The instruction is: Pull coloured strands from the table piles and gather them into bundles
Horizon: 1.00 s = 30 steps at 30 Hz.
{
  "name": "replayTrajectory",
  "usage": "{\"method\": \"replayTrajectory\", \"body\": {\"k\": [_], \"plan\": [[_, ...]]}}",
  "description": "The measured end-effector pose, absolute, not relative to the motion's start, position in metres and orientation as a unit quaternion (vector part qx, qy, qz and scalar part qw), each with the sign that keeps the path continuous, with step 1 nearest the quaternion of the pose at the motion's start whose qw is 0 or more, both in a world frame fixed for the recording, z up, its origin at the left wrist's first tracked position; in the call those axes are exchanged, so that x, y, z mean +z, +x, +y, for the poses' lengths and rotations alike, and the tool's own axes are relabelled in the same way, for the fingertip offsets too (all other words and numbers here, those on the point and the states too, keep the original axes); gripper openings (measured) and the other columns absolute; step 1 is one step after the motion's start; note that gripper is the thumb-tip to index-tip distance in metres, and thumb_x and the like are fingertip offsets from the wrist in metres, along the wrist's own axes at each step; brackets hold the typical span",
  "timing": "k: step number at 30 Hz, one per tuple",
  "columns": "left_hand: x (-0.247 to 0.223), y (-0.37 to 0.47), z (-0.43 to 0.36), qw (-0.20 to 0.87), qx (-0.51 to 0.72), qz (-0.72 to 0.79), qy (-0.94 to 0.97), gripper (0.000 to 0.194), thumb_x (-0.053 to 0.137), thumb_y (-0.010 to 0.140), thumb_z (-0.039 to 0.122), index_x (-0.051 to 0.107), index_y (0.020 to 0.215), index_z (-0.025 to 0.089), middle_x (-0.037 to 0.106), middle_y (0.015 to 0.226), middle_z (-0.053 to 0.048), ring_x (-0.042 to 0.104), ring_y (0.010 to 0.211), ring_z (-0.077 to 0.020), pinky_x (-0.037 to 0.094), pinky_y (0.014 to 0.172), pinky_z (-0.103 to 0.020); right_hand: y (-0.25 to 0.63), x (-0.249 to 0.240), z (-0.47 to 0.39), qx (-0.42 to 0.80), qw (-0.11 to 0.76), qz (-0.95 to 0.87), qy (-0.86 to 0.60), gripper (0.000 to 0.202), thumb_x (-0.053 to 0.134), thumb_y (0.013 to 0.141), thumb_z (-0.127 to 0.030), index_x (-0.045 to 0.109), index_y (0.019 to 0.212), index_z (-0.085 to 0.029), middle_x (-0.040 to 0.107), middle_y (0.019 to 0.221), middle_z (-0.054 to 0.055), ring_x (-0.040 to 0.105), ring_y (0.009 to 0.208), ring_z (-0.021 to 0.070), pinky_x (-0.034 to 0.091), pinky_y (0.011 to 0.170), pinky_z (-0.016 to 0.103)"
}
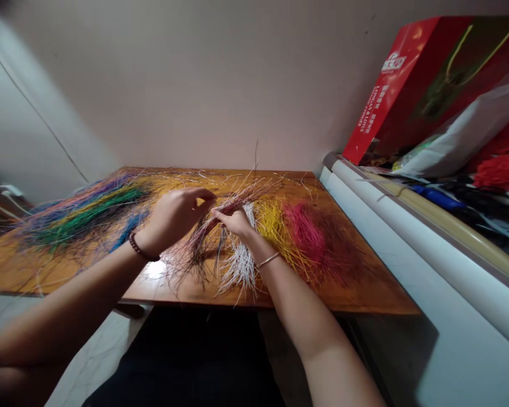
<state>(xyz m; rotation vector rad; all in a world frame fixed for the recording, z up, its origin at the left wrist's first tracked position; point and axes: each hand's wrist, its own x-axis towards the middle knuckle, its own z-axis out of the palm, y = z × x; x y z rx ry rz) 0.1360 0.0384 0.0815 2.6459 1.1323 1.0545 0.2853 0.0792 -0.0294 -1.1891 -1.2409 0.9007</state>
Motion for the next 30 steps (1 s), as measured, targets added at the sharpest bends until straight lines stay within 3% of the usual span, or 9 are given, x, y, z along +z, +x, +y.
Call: {"method": "replayTrajectory", "body": {"k": [2, 6, 13, 23, 30], "plan": [[0.073, 0.115, 0.069, 0.007, 0.348, 0.399, 0.848, 0.016, 0.059, 0.082, 0.035, 0.073, 0.087, 0.028, 0.072, 0.079, -0.004, 0.062, 0.069, -0.0190, 0.045, 0.068, -0.030, 0.284, -0.031, 0.081, 0.401, 0.567, -0.521, -0.496, 0.038, 0.075, 0.064, -0.048, 0.071, 0.084, -0.015, 0.071, 0.080, 0.007, 0.064, 0.067, 0.0158, 0.051, 0.053, 0.024], [0.050, 0.110, 0.098, 0.065, 0.321, 0.391, 0.860, 0.022, 0.059, 0.082, 0.038, 0.074, 0.089, 0.024, 0.073, 0.086, -0.005, 0.061, 0.067, -0.0170, 0.045, 0.067, -0.028, 0.282, -0.033, 0.081, 0.409, 0.565, -0.514, -0.500, 0.040, 0.080, 0.056, -0.046, 0.072, 0.079, -0.014, 0.070, 0.079, 0.007, 0.064, 0.068, 0.0176, 0.053, 0.051, 0.025], [0.037, 0.135, 0.102, 0.116, 0.326, 0.384, 0.856, 0.017, 0.060, 0.081, 0.032, 0.073, 0.083, 0.021, 0.072, 0.078, -0.004, 0.059, 0.064, -0.0139, 0.043, 0.062, -0.024, 0.284, -0.033, 0.080, 0.400, 0.563, -0.529, -0.494, 0.040, 0.079, 0.058, -0.044, 0.072, 0.084, -0.015, 0.071, 0.080, 0.006, 0.065, 0.069, 0.0182, 0.053, 0.052, 0.026], [0.109, 0.119, 0.086, 0.088, 0.596, 0.375, 0.705, 0.017, 0.056, 0.085, 0.034, 0.064, 0.083, 0.019, 0.071, 0.082, -0.004, 0.066, 0.074, -0.0102, 0.048, 0.064, -0.019, 0.283, -0.034, 0.082, 0.390, 0.560, -0.546, -0.485, 0.026, 0.072, 0.068, -0.037, 0.074, 0.084, -0.016, 0.071, 0.079, 0.005, 0.064, 0.065, 0.0138, 0.051, 0.052, 0.022], [0.135, 0.138, 0.038, 0.207, 0.556, 0.311, 0.742, 0.020, 0.060, 0.084, 0.035, 0.064, 0.081, 0.016, 0.071, 0.081, -0.006, 0.066, 0.075, -0.0112, 0.049, 0.059, -0.018, 0.281, -0.033, 0.082, 0.385, 0.562, -0.546, -0.488, 0.025, 0.071, 0.069, -0.035, 0.072, 0.084, -0.015, 0.071, 0.080, 0.006, 0.064, 0.064, 0.0144, 0.051, 0.052, 0.023]]}}
